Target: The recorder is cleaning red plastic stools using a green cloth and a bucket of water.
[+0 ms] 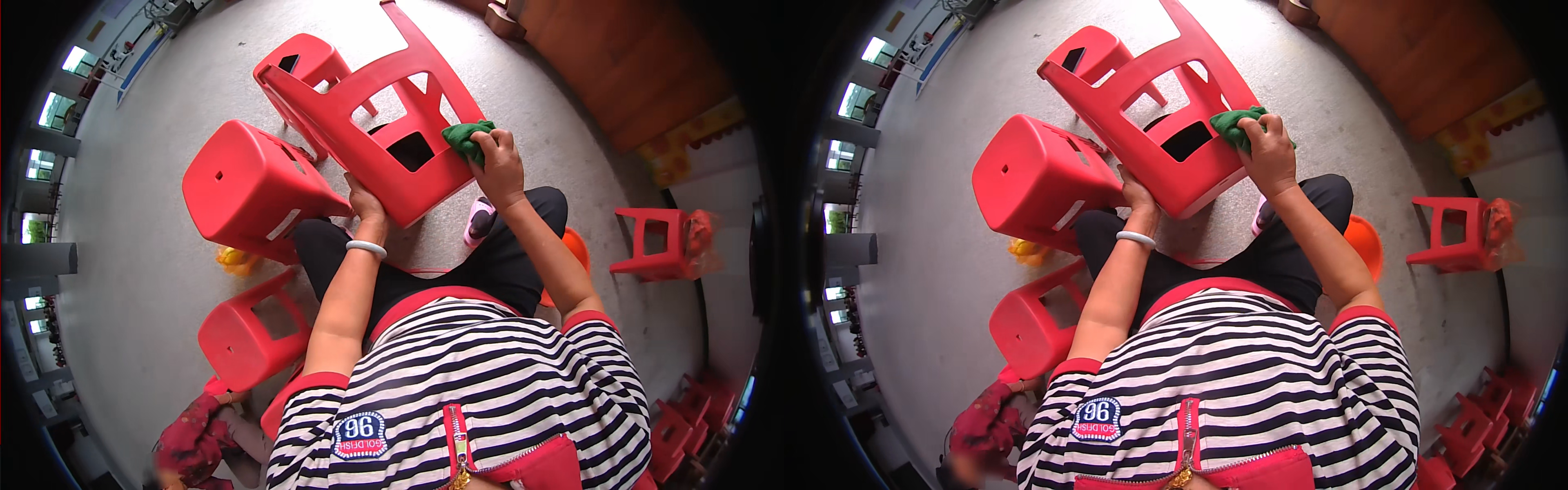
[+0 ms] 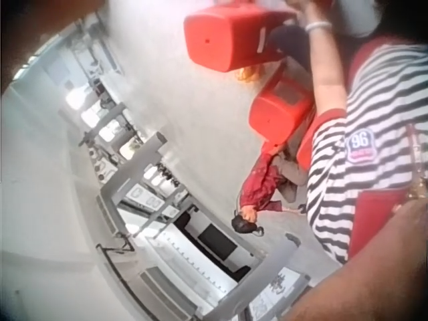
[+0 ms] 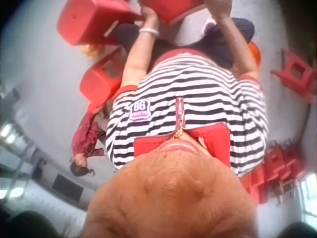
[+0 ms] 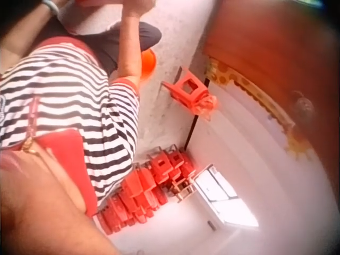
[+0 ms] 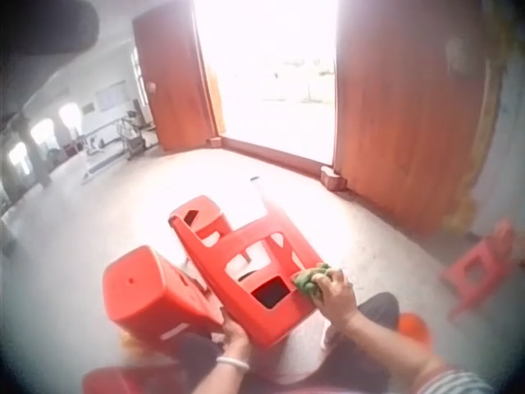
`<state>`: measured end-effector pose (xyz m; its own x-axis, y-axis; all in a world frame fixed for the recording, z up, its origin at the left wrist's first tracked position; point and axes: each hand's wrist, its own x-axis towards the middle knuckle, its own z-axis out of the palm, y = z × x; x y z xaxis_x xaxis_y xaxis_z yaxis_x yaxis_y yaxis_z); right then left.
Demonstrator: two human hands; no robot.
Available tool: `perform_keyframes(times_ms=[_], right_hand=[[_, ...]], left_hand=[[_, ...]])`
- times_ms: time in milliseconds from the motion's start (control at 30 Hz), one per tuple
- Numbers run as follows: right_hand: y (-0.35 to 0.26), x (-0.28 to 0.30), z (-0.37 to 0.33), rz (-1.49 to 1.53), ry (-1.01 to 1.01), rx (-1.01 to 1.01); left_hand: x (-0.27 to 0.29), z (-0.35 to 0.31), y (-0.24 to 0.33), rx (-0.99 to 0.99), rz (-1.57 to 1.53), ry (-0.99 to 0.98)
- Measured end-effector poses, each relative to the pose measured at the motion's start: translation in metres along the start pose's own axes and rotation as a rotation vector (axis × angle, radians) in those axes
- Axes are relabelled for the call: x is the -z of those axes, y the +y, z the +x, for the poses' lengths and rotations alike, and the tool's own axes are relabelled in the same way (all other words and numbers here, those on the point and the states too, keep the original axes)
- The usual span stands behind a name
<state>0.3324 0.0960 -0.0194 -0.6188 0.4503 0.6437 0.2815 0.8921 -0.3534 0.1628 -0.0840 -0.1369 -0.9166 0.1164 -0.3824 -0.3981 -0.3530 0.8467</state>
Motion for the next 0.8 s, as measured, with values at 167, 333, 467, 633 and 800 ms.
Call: perform_keyframes(times_ms=[167,333,467,633,800], right_hand=[[-0.054,-0.005,-0.029,0.146,-0.136,0.194],[-0.104,-0.042,-0.009,0.254,-0.297,0.370],[-0.125,-0.093,0.046,0.164,-0.153,0.439],[-0.152,-0.148,0.116,-0.011,-0.126,0.364],[-0.161,-0.159,0.099,0.094,-0.061,0.656]], left_hand=[[0.010,0.013,-0.007,-0.029,-0.057,-0.006],[0.008,-0.010,0.007,0.087,-0.212,-0.370],[0.001,-0.001,0.000,-0.073,-0.070,-0.261],[0.002,0.000,0.006,-0.071,0.174,-0.170],[0.017,-0.009,0.011,-0.038,0.042,-0.119]])
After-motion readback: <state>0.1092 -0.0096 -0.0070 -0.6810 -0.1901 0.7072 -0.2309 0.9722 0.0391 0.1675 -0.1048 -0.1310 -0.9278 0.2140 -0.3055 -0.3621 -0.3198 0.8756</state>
